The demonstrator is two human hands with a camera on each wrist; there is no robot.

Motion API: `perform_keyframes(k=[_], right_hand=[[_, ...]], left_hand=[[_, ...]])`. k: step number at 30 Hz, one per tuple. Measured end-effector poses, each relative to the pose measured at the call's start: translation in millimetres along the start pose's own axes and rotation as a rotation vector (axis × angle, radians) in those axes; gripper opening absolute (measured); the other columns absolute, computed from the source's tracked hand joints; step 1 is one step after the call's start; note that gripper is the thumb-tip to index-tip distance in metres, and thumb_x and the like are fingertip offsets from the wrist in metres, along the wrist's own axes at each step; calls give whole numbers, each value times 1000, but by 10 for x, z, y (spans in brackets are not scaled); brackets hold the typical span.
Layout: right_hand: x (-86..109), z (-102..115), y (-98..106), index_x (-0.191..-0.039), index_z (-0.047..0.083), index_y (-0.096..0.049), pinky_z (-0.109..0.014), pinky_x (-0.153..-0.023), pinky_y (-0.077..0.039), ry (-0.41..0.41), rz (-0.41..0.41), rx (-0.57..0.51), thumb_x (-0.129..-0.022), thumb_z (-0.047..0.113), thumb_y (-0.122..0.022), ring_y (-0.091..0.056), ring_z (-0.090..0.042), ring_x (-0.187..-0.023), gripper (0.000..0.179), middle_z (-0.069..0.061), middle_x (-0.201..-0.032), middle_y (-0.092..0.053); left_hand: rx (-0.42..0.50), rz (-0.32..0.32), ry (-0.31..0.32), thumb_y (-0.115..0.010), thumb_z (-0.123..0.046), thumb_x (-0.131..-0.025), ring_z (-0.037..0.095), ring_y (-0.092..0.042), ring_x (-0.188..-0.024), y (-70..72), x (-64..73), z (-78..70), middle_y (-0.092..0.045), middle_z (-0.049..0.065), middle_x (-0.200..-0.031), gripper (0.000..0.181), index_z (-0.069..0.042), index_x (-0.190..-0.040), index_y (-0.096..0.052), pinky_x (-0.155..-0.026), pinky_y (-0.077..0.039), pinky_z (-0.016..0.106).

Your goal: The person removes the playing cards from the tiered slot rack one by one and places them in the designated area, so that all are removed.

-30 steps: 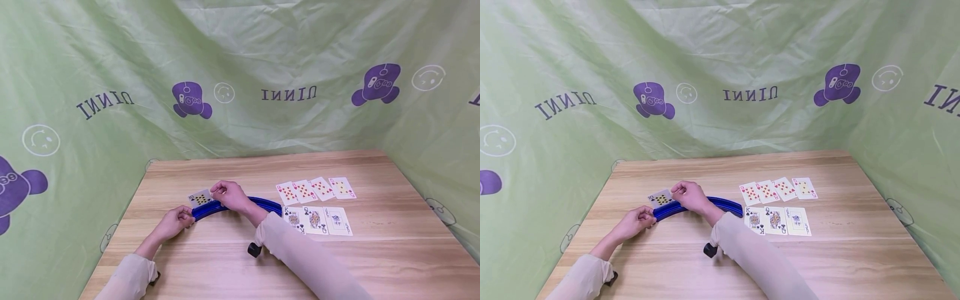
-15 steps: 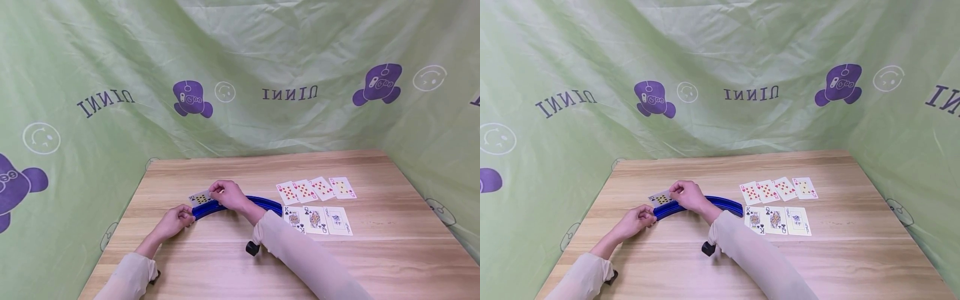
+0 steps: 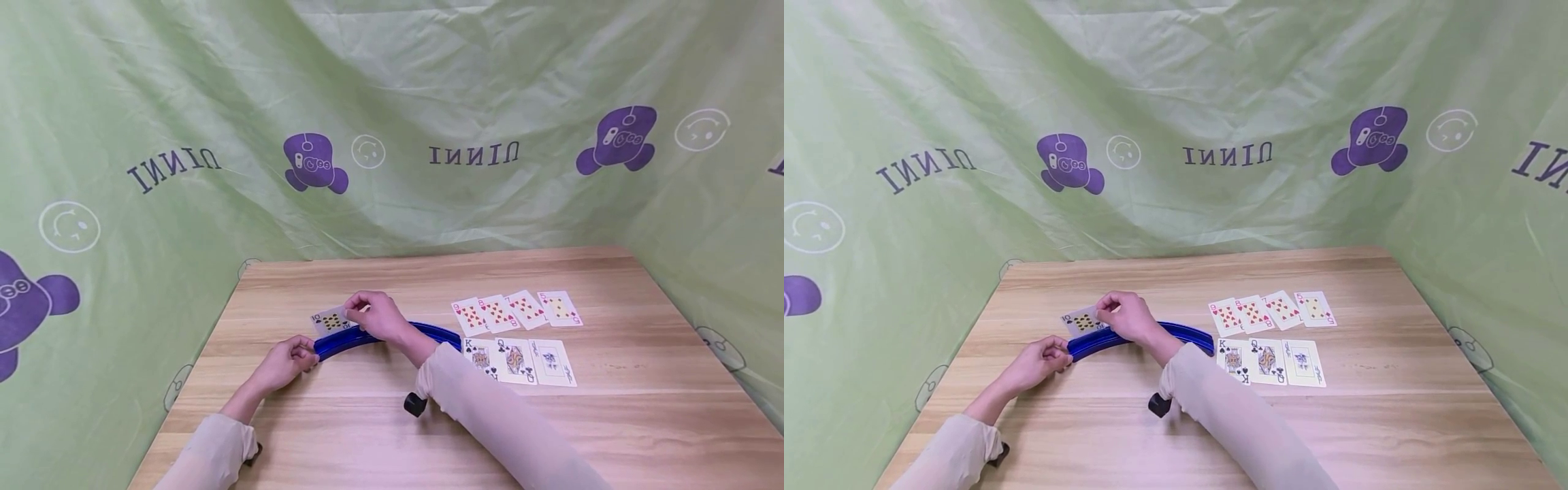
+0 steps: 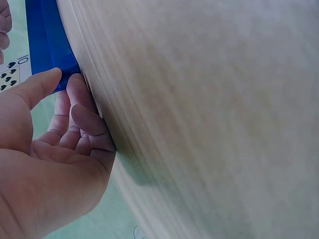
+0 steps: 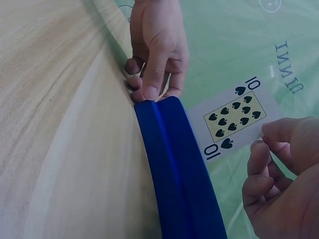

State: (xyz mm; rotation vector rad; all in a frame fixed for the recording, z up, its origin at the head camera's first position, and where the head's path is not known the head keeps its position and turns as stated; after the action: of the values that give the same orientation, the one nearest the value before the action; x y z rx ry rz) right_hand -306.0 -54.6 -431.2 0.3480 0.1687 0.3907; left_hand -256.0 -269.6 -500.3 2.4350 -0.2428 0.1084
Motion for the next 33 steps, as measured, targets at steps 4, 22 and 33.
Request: perform_keyframes(k=[4,22,33], right_hand=[[17,21,55,-102,8,-71,-22,-62,-54,8,-4,0,-93,16,-68,-59,-8,-72,12,-8,-97,-70],[206,32,381,-102,5,-69,-23,-59,-51,-12,-17,-34,-92,13,-69,-57,-10,-66,13,-8,-89,-68],[336,-30,618,-100,4,-68,-24,-59,-50,-18,-19,-40,-91,11,-69,-57,-11,-64,11,-6,-85,-66]], left_hand=[[1,-1,-1,-68,-9,-91,10,-59,-70,0,-1,10,-70,5,-85,21,-2,-110,-62,-60,-46,22],[-6,-5,4,-68,-8,-91,11,-58,-70,6,15,-5,-68,4,-85,21,-2,-110,-61,-60,-45,21],[3,3,2,-68,-10,-92,10,-58,-70,10,10,-11,-69,4,-85,22,-2,-111,-61,-60,-45,21]])
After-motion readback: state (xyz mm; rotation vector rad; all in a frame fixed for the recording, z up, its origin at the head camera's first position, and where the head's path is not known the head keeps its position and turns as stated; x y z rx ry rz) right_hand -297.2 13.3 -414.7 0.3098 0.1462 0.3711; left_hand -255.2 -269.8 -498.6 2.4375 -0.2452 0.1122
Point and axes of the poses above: each hand's wrist, its own x-axis away from the middle knuckle, its own y-axis out of the back of the hand, z = x × y, the point moved 6 cm from there along -x, towards the middle knuckle
